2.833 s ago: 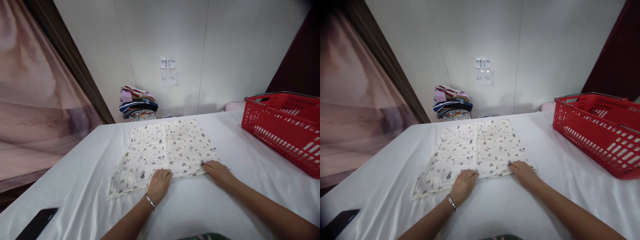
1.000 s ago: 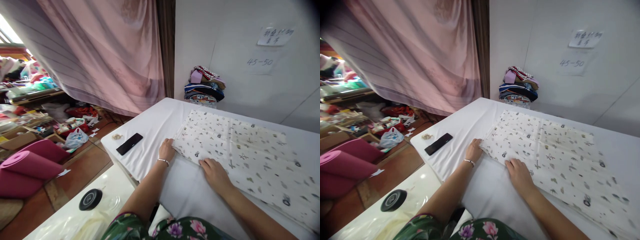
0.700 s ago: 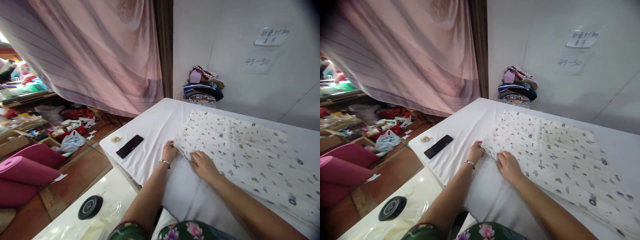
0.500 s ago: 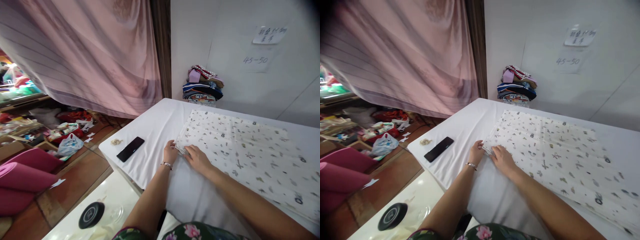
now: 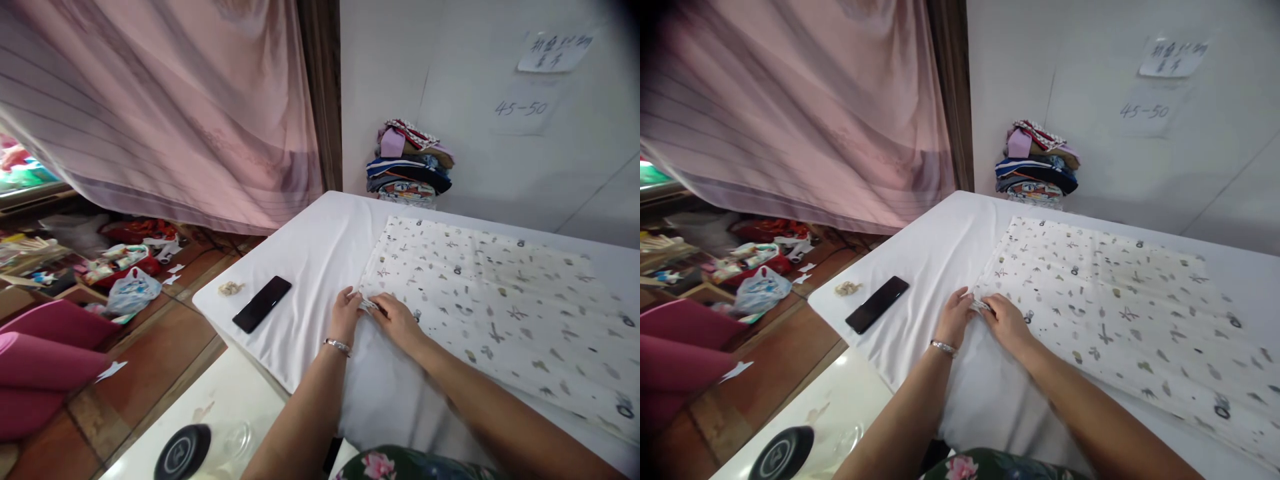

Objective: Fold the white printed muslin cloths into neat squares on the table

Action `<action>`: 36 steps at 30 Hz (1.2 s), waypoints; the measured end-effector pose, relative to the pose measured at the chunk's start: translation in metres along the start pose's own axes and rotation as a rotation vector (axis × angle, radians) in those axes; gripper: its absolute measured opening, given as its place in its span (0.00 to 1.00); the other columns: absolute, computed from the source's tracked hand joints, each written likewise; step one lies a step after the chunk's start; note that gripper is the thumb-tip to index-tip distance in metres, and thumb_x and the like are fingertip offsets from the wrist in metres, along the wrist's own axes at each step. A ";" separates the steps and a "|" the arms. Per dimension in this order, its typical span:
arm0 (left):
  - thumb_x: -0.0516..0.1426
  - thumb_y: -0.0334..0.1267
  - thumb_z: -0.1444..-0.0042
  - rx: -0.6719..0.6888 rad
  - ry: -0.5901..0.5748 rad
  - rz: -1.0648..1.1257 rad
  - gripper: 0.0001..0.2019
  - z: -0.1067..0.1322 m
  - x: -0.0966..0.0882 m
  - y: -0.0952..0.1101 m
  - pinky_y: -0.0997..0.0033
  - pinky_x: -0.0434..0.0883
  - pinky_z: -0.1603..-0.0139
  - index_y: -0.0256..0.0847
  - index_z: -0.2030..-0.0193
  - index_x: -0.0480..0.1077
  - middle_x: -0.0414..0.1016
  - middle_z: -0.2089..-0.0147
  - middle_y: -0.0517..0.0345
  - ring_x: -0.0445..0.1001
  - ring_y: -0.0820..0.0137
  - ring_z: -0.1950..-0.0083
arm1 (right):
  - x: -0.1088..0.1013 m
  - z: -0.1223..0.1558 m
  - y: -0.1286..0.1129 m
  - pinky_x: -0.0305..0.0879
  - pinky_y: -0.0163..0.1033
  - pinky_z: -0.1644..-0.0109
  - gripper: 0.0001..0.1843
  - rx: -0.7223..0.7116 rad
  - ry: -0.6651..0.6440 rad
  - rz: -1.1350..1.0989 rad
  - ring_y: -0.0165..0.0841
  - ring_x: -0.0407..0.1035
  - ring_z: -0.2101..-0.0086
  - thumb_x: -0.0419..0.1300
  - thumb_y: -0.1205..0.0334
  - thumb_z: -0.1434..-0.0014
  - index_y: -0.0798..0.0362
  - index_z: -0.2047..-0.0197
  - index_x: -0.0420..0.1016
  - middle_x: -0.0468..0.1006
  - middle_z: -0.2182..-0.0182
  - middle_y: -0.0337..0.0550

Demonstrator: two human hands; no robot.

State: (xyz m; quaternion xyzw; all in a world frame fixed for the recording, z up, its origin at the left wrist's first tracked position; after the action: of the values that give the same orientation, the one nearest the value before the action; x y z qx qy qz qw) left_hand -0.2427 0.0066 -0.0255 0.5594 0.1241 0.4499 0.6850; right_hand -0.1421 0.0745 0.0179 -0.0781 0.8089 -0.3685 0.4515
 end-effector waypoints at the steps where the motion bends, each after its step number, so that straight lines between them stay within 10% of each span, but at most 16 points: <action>1: 0.58 0.33 0.51 0.016 -0.004 -0.007 0.18 0.000 0.000 0.001 0.75 0.70 0.66 0.37 0.52 0.62 0.72 0.59 0.52 0.72 0.74 0.66 | 0.000 0.000 0.000 0.64 0.41 0.57 0.12 0.004 0.005 -0.020 0.34 0.67 0.62 0.51 0.59 0.39 0.51 0.56 0.71 0.72 0.64 0.43; 25: 0.62 0.42 0.56 0.137 -0.008 -0.002 0.19 0.004 0.004 -0.004 0.70 0.71 0.59 0.38 0.57 0.66 0.72 0.59 0.54 0.72 0.72 0.62 | -0.006 -0.003 0.016 0.63 0.37 0.60 0.13 0.080 0.041 -0.365 0.33 0.68 0.65 0.51 0.56 0.39 0.50 0.61 0.75 0.75 0.67 0.41; 36: 0.57 0.35 0.52 0.299 0.102 -0.398 0.21 0.014 0.000 0.016 0.76 0.65 0.71 0.39 0.49 0.63 0.70 0.72 0.61 0.68 0.75 0.72 | -0.009 0.000 0.004 0.63 0.38 0.61 0.12 -0.027 0.104 -0.238 0.33 0.67 0.66 0.49 0.57 0.38 0.50 0.64 0.72 0.73 0.69 0.43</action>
State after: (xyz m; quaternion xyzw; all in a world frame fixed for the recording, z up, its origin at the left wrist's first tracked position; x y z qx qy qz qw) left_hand -0.2411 -0.0027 -0.0068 0.5956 0.3315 0.3104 0.6626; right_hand -0.1358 0.0816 0.0211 -0.1603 0.8210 -0.4123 0.3609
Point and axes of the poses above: each hand's wrist, its own z-axis away from the middle knuckle, its own x-axis out of the palm, y = z × x, the point moved 8 cm from there along -z, towards the middle knuckle
